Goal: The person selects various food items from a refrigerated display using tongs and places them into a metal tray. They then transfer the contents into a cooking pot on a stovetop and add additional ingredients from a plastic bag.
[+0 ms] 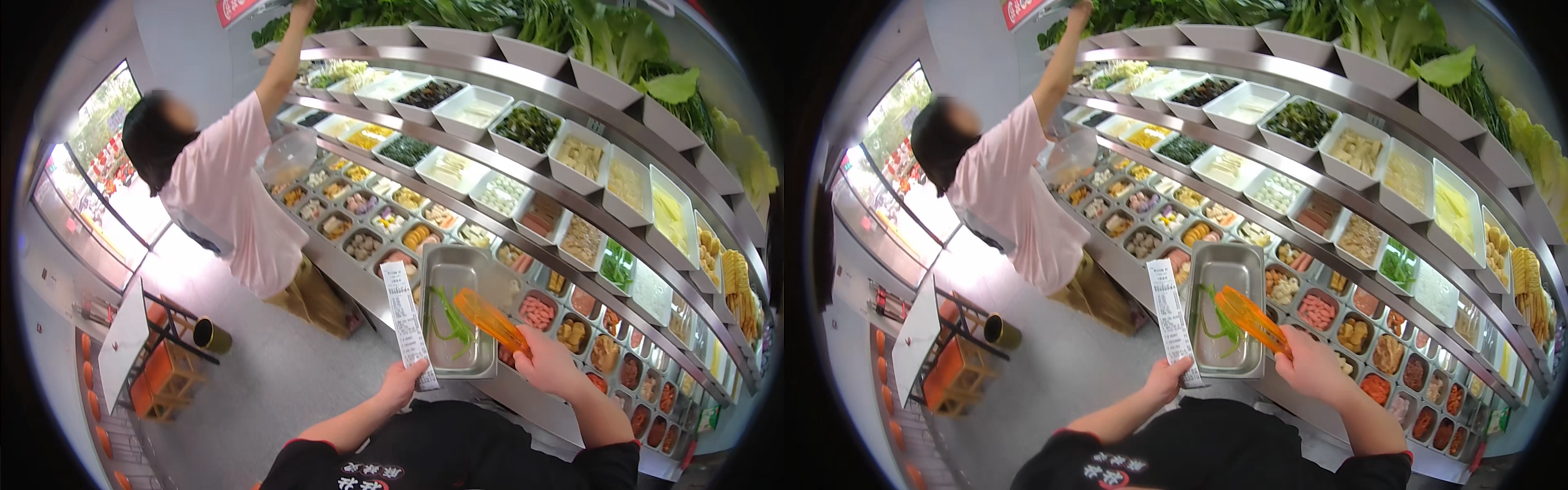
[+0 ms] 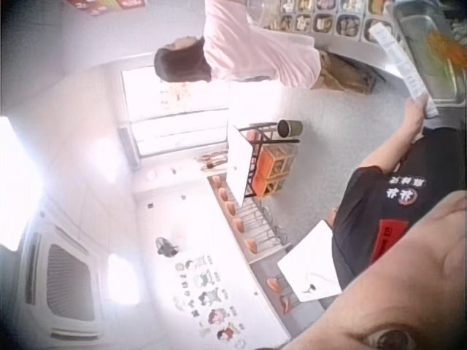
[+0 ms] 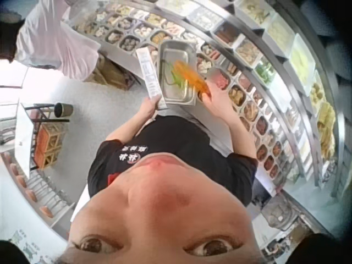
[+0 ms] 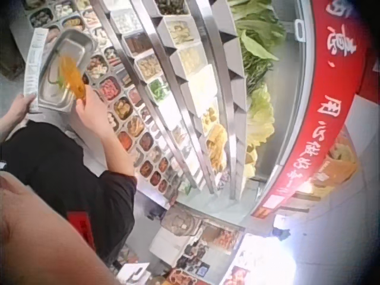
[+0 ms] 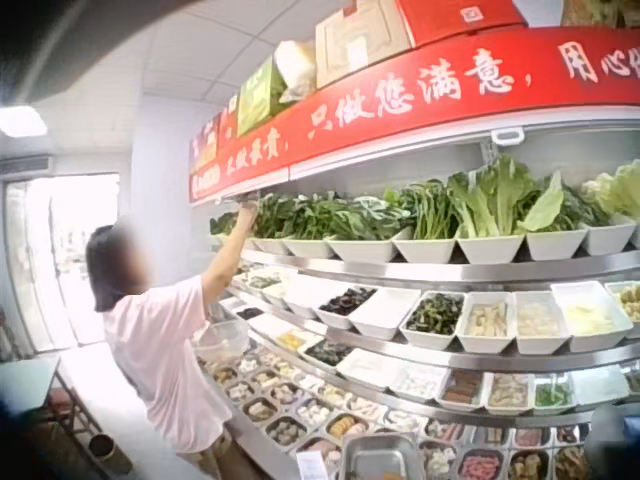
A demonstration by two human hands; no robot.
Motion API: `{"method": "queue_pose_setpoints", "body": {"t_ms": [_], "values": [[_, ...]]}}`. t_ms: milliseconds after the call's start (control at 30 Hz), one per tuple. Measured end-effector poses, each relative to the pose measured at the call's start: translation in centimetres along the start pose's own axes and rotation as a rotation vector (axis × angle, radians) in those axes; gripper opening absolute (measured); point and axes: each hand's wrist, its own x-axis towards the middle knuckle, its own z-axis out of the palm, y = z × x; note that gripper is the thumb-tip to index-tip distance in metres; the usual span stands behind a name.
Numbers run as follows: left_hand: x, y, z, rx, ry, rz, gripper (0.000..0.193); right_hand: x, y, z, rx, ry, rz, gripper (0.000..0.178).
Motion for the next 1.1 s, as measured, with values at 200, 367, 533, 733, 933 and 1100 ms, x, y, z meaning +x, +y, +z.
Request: {"method": "queue_pose_setpoints", "body": {"t_ms": [200,367,533,733,933,1100], "values": [[-0.6,8.7,-10.3,0.097,0.001,0.08,0.027,6.3,-10.5,1.4,0.128,-0.058,0.134,0.039],[0.0,17.0,-13.7,-0.002,-0.061,0.176,0.028,12.5,-17.6,-5.6,0.068,0.243,-0.042,0.034],[0.8,25.9,-13.9,-0.109,-0.32,0.278,0.034,21.6,-22.4,-14.4,-0.121,0.453,-0.094,0.039],[-0.6,31.6,-14.3,-0.101,-0.409,0.266,0.03,30.6,-26.0,-21.0,-0.193,0.552,-0.021,0.034],[-0.6,34.4,-13.8,-0.041,-0.374,0.216,0.036,33.5,-25.9,-22.0,-0.201,0.496,-0.041,0.054],[1.0,34.9,-13.6,-0.025,-0.373,0.221,0.033,32.8,-23.8,-19.9,-0.148,0.457,-0.035,0.053]]}}
